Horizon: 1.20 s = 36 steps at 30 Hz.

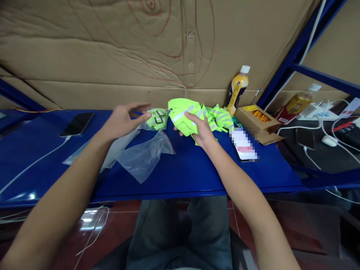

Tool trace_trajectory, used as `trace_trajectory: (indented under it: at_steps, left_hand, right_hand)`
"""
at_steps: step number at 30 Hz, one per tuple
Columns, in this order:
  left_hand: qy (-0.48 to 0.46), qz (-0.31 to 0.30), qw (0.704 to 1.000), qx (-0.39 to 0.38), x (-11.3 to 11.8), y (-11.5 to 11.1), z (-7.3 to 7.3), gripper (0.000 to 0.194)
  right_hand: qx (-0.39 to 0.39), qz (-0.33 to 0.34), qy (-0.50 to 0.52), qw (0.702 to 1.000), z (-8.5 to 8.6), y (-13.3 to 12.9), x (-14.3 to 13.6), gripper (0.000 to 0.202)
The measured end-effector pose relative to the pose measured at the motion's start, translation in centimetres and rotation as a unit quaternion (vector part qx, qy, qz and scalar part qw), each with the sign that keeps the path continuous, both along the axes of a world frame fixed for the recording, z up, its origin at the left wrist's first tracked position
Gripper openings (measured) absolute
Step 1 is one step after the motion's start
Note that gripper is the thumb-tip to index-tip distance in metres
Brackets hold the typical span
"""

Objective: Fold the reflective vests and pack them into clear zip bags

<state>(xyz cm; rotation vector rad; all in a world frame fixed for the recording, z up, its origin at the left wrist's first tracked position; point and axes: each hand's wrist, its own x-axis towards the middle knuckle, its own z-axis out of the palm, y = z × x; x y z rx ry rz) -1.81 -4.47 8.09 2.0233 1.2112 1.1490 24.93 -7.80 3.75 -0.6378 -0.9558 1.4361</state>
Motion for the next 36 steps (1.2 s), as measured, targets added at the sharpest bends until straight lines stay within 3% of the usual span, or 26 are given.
trace_trajectory:
  at_steps: [2, 3, 6, 8, 10, 12, 14, 17, 20, 23, 26, 30, 36]
  left_hand:
    - [0.092, 0.086, 0.987, 0.1, 0.0, -1.1, 0.9, 0.035]
    - [0.129, 0.097, 0.978, 0.13, 0.4, -1.9, 1.2, 0.036]
    - [0.235, 0.032, 0.962, 0.133, 2.6, -4.7, 0.8, 0.051]
    - [0.356, 0.015, 0.929, 0.1, 4.2, -6.0, -0.4, 0.057]
    - [0.45, -0.019, 0.892, 0.05, 5.3, -6.5, -1.9, 0.056]
    - [0.477, -0.086, 0.874, 0.027, 5.5, -6.1, -3.1, 0.045]
    - [0.45, -0.149, 0.879, 0.048, 5.2, -5.4, -3.5, 0.028]
    - [0.361, -0.19, 0.909, 0.091, 4.3, -4.2, -2.9, 0.028]
    - [0.258, -0.169, 0.945, 0.112, 3.6, -3.5, -1.7, 0.022]
    - [0.157, -0.104, 0.975, 0.116, 3.1, -3.0, -0.8, 0.01]
    - [0.073, -0.068, 0.99, 0.097, 2.6, -2.5, -0.7, 0.023]
    - [0.015, -0.074, 0.995, 0.069, 2.4, -1.8, -1.1, 0.041]
    - [-0.045, -0.072, 0.996, 0.035, 2.6, -2.2, -0.5, 0.045]
  right_hand:
    - [0.001, -0.035, 0.003, 0.999, 0.2, 0.1, -0.1, 0.053]
    - [0.0, -0.046, 0.001, 0.999, 0.2, 0.1, -0.1, 0.053]
    - [-0.003, -0.053, -0.01, 0.999, 0.3, 0.0, -0.3, 0.051]
    - [-0.006, -0.054, -0.012, 0.998, 0.3, 0.0, -0.4, 0.051]
    - [-0.01, -0.064, -0.009, 0.998, 0.3, -0.1, -0.4, 0.051]
    - [-0.015, -0.071, -0.007, 0.997, 0.3, -0.1, -0.4, 0.052]
    - [-0.019, -0.069, -0.007, 0.997, 0.3, 0.0, -0.4, 0.053]
    - [-0.019, -0.068, -0.003, 0.997, 0.2, 0.2, -0.2, 0.052]
    - [-0.013, -0.073, 0.002, 0.997, 0.1, 0.4, 0.1, 0.051]
    - [-0.008, -0.071, 0.005, 0.997, 0.0, 0.5, 0.2, 0.052]
    - [-0.006, -0.076, 0.007, 0.997, 0.1, 0.4, 0.2, 0.052]
    - [-0.006, -0.097, 0.013, 0.995, 0.4, 0.3, 0.2, 0.052]
    - [-0.006, -0.093, 0.024, 0.995, 0.4, 0.3, 0.3, 0.051]
